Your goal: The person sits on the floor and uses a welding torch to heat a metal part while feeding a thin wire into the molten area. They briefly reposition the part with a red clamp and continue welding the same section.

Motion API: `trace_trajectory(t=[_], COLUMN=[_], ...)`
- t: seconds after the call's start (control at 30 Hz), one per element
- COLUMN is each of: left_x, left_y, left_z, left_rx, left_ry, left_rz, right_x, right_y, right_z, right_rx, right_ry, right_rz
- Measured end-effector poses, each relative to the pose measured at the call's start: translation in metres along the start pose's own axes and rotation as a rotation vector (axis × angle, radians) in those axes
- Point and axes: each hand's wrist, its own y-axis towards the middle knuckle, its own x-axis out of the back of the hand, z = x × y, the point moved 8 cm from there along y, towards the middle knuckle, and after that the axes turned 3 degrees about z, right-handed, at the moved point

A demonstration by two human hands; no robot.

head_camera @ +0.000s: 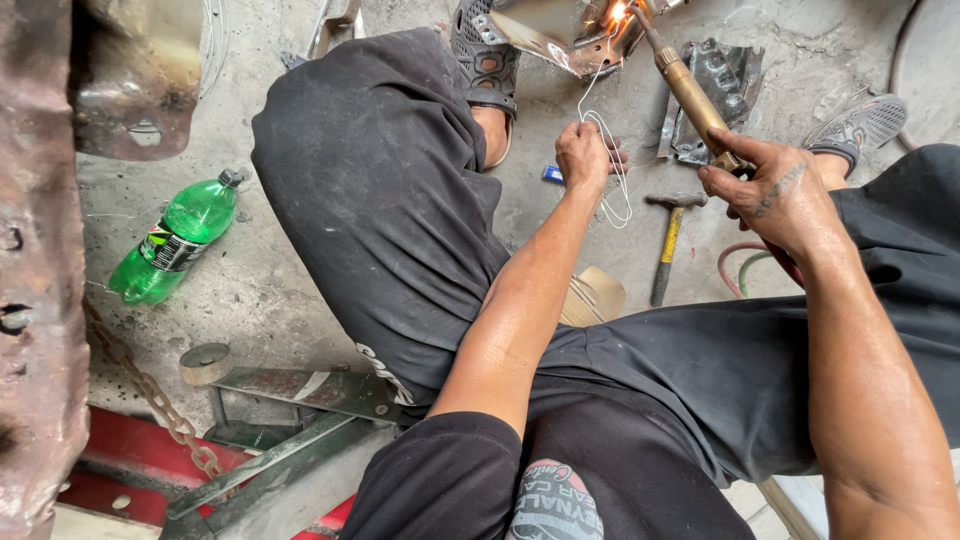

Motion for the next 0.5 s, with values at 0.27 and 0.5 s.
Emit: trace_trajectory(t=[0.27, 0.5], left_x=[-0.0006, -0.0007], left_y=[0.0019, 0.0034], left_z=[-0.0023, -0.004], left_rx=[0.01, 0.007], left_ry=[0.006, -0.027], left_rz=[0.022, 0.026], right_x=[-0.0004, 0.001], right_y=[-0.0012, -0.0041], right_z=[0.0045, 0.0088], right_rx=[-0.006, -0.031], right_ry=[0.019, 0.016], right_rz=[0.001, -0.004])
